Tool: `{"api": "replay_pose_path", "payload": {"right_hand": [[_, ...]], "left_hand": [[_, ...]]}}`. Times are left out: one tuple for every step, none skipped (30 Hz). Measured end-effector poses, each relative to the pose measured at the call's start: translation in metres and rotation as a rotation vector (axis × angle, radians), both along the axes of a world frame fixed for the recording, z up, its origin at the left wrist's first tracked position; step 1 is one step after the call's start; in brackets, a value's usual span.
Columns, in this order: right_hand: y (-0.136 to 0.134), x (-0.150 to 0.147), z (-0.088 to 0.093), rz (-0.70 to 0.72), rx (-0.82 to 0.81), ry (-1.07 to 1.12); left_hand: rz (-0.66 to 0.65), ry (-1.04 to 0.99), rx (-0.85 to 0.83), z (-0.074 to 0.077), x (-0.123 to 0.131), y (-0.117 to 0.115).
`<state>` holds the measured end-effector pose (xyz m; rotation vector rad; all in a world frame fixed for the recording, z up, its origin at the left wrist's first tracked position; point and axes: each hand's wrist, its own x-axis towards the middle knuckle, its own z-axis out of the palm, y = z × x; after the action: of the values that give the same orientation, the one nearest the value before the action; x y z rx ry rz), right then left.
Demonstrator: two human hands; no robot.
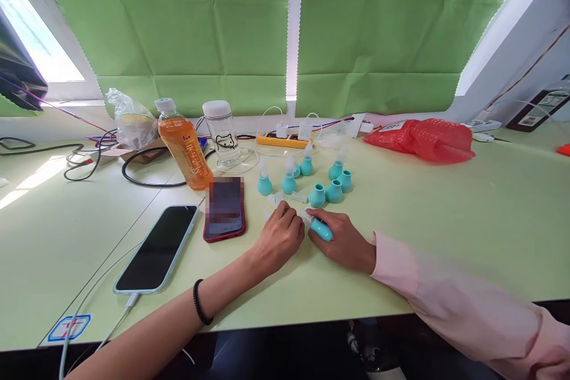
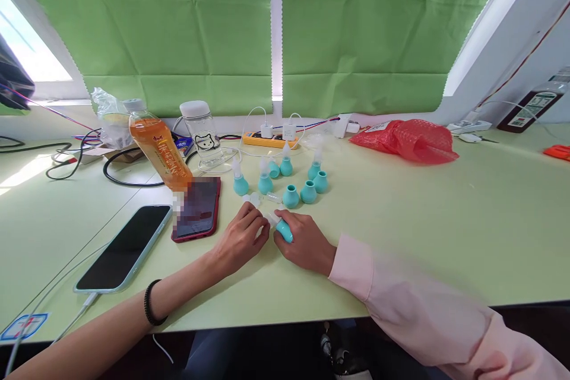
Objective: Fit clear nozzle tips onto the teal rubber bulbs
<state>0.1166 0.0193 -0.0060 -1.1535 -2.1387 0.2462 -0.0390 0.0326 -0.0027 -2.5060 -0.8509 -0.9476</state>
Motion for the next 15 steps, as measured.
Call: {"api": "replay_pose_path", "payload": {"right_hand": [[-0.0005, -0.0001, 0.0001, -0.001, 0.004, 0.004], [-0.001, -0.0003, 0.0005, -0.003, 0.005, 0.01], [-0.0016, -0.0006, 0.0013, -0.006, 0.004, 0.02], [-0.0022, -0.001, 0.0022, -0.01, 0.003, 0.032], [-0.0026, -0.0015, 0.0034, -0.014, 0.001, 0.046], [-0.0029, -0.002, 0.0045, -0.017, -0.004, 0.058], [-0.0029, -0.0023, 0.0055, -0.021, -0.011, 0.068], [-0.0026, -0.0024, 0.0062, -0.028, -0.022, 0.077], [-0.002, -0.0023, 0.0067, -0.039, -0.035, 0.084], [-0.0011, -0.0019, 0.007, -0.051, -0.052, 0.088], [-0.0001, -0.0013, 0.007, -0.069, -0.07, 0.093], [0.0008, -0.0005, 0.007, -0.086, -0.085, 0.1], [0.0017, 0.0002, 0.0068, -0.098, -0.097, 0.11], [0.0023, 0.0008, 0.0067, -0.099, -0.107, 0.123], [0.0026, 0.0012, 0.0067, -0.093, -0.116, 0.139]], "left_hand": [[-0.008, -0.026, 0.003, 0.001, 0.0003, -0.0003], [-0.018, -0.049, 0.006, 0.0018, 0.0004, -0.0005], [-0.028, -0.069, 0.01, 0.0025, 0.0005, -0.0007], [-0.037, -0.083, 0.016, 0.0031, 0.0004, -0.0009], [-0.046, -0.094, 0.022, 0.0036, 0.0003, -0.001], [-0.053, -0.104, 0.029, 0.0041, 0.0002, -0.0011], [-0.058, -0.112, 0.037, 0.0045, 0.0001, -0.0012], [-0.063, -0.12, 0.045, 0.005, 0.0, -0.0015], [-0.068, -0.129, 0.052, 0.0055, -0.0001, -0.0018], [-0.073, -0.137, 0.058, 0.0059, -0.0003, -0.0022], [-0.08, -0.144, 0.06, 0.0064, -0.0005, -0.0026], [-0.088, -0.152, 0.058, 0.0068, -0.0009, -0.0028], [-0.095, -0.163, 0.053, 0.007, -0.0012, -0.0029], [-0.101, -0.178, 0.043, 0.007, -0.0016, -0.0028], [-0.103, -0.198, 0.03, 0.0067, -0.0019, -0.0023]]}}
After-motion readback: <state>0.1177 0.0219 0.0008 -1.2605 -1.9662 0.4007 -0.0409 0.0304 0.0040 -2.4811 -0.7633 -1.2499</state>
